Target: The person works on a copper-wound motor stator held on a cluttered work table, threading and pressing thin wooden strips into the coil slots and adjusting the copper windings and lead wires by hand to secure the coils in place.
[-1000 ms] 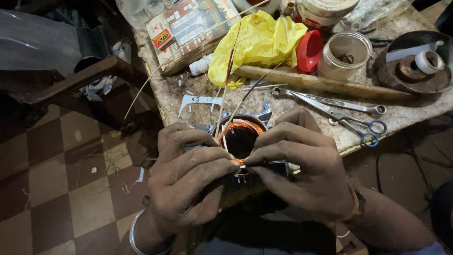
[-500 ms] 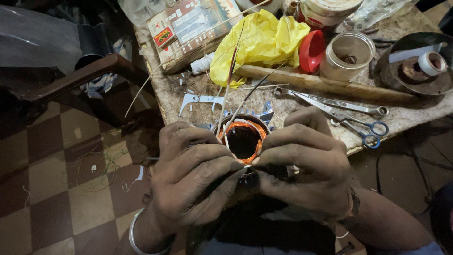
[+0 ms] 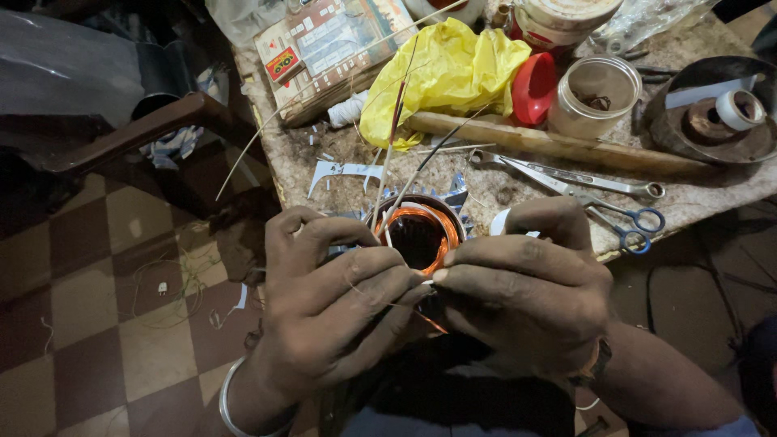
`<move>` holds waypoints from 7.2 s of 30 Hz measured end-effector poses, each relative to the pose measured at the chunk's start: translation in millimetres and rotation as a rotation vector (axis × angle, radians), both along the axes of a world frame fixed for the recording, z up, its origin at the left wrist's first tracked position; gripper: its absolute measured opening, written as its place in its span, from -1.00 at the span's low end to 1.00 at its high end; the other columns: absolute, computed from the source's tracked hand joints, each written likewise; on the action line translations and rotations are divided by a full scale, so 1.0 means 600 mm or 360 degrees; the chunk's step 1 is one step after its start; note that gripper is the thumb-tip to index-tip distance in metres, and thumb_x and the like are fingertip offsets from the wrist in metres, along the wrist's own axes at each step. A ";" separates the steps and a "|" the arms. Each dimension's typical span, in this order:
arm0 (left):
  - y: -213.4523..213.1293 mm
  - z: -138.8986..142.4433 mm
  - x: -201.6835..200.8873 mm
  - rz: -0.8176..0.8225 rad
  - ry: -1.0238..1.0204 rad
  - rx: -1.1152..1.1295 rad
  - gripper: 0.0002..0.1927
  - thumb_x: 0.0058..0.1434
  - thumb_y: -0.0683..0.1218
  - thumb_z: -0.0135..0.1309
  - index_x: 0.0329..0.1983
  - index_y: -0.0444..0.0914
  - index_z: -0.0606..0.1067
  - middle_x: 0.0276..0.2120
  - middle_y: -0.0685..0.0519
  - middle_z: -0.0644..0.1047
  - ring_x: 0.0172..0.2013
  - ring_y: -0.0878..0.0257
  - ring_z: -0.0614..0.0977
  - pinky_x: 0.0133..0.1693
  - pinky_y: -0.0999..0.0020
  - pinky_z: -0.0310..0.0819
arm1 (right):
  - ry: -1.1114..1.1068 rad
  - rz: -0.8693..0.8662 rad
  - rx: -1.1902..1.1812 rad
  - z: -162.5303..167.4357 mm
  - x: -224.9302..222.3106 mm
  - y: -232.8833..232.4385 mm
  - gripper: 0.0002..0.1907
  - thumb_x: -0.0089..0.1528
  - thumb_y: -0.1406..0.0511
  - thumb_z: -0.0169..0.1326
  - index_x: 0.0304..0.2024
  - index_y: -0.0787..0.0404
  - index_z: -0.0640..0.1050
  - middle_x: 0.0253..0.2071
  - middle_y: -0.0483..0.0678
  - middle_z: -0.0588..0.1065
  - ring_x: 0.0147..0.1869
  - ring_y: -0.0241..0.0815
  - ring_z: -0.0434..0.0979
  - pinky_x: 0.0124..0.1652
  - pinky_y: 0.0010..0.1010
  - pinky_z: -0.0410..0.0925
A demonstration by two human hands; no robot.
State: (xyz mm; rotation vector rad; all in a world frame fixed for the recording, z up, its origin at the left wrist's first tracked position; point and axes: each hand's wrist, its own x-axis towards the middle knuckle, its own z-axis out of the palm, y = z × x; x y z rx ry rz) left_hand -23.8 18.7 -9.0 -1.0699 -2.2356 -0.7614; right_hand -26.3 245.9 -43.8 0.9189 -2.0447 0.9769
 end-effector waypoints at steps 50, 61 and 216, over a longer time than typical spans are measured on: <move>-0.046 -0.041 0.024 -0.0194 -0.0763 0.1049 -0.90 0.31 -0.35 0.20 -0.16 -0.38 0.53 -0.16 -0.11 0.64 -0.10 0.17 0.68 0.04 0.34 0.56 | -0.1709 0.0633 0.0049 0.133 -0.053 -0.029 -0.83 0.06 0.30 0.35 -0.28 0.14 0.74 -0.33 -0.15 0.69 -0.28 -0.42 0.71 -0.25 -0.55 0.59; -0.067 -0.030 0.039 -0.0064 -0.0401 0.0780 -0.79 0.19 -0.28 0.34 -0.13 -0.34 0.58 -0.21 -0.01 0.64 -0.04 0.13 0.68 0.06 0.28 0.57 | -0.0643 0.0412 0.0457 0.112 -0.024 -0.014 -0.75 0.04 0.31 0.40 -0.22 0.02 0.72 -0.29 -0.19 0.68 -0.21 -0.32 0.61 -0.22 -0.44 0.42; -0.223 -0.071 -0.005 0.0433 -0.0904 0.0903 -0.91 0.30 -0.32 0.13 -0.15 -0.40 0.59 -0.30 -0.02 0.67 -0.31 0.40 0.65 -0.34 0.53 0.52 | -0.0293 -0.0152 0.0667 0.109 0.046 -0.128 -0.76 0.05 0.38 0.39 -0.26 0.20 0.63 -0.26 -0.07 0.58 -0.19 -0.10 0.57 -0.21 -0.31 0.45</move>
